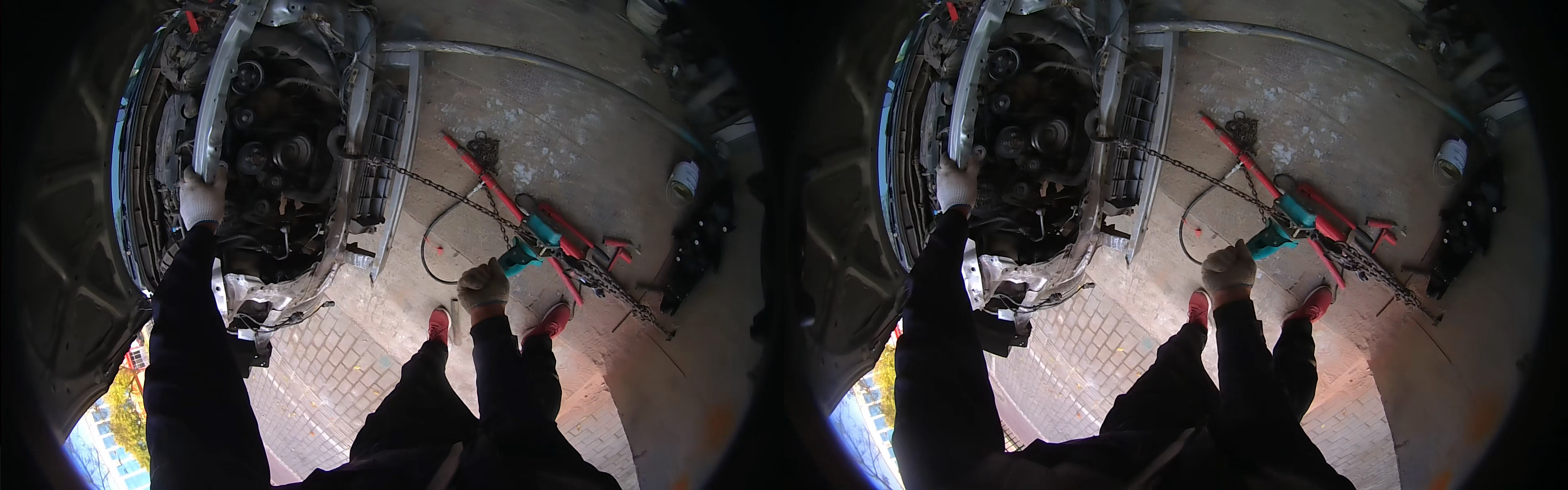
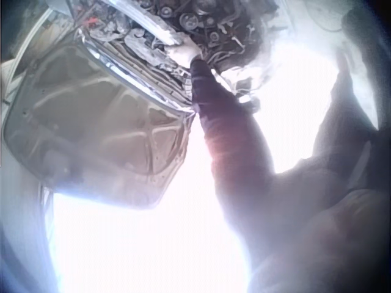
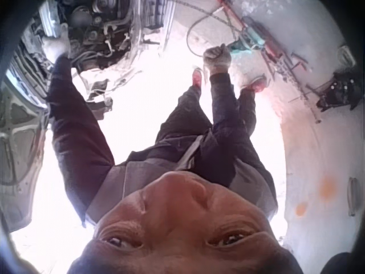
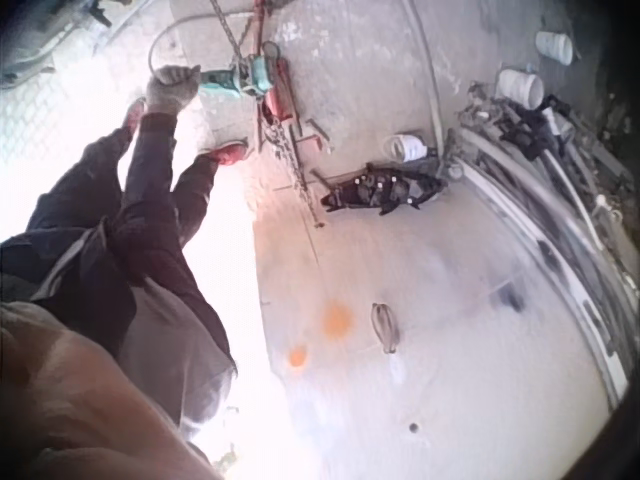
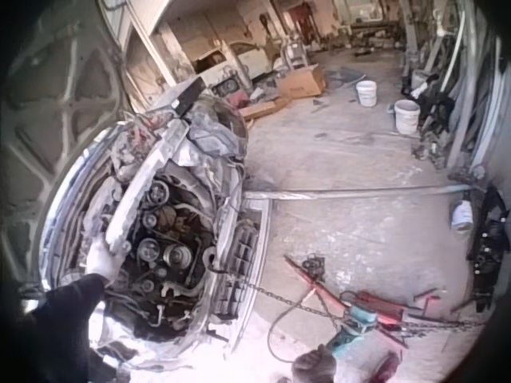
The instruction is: The person kneels in front of a car with its hood open and uses a chain hoist to pull on the front frame. They then stand and adjust the front bumper cover by hand, repositioning it into place.
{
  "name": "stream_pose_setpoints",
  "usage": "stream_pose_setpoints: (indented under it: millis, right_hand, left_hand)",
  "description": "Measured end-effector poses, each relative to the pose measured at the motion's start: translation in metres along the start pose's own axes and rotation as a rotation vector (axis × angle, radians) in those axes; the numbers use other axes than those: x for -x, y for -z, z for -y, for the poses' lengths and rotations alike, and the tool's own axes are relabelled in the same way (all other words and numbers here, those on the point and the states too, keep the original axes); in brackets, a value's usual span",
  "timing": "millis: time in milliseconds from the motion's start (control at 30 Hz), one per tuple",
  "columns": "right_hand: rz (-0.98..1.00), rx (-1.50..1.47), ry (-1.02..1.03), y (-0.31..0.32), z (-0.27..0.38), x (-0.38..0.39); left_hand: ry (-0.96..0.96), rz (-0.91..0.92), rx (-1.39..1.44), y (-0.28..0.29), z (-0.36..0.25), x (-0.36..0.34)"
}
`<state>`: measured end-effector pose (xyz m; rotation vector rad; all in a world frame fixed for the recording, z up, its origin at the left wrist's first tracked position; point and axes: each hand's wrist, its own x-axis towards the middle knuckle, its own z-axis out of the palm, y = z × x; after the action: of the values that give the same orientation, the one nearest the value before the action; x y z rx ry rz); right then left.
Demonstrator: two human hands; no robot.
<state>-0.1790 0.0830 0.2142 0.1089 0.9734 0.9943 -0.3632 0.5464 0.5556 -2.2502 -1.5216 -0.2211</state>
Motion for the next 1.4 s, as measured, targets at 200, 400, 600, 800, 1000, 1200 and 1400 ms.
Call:
stream_pose_setpoints:
  millis: [200, 400, 600, 800, 1000, 1200, 1400]
  right_hand:
    - [0.019, 0.043, -0.074, 0.022, 0.012, 0.01]
    - [-0.126, 0.139, 0.197, 0.041, -0.01, -0.146]
    - [0.295, 0.065, 0.454, 0.026, 0.063, -0.329]
    - [0.288, 0.074, 0.574, 0.024, 0.053, -0.324]
    - [-0.21, -0.087, 0.462, 0.009, -0.002, -0.243]
    - [-0.15, -0.057, 0.276, 0.006, -0.01, -0.221]
    - [-0.089, -0.002, 0.109, 0.013, -0.024, -0.119]
  left_hand:
    - [-0.028, -0.012, 0.001, -0.01, 0.004, -0.003]
    - [0.011, 0.019, -0.024, -0.013, 0.001, -0.007]
    - [-0.007, 0.04, -0.003, -0.022, 0.013, -0.01]
    - [-0.022, 0.024, 0.012, -0.02, 0.012, -0.008]
    - [0.003, -0.003, 0.025, -0.008, 0.002, -0.005]
    - [0.011, 0.013, 0.004, -0.005, 0.001, -0.002]
    - [0.002, 0.008, 0.019, 0.0, 0.001, 0.0]
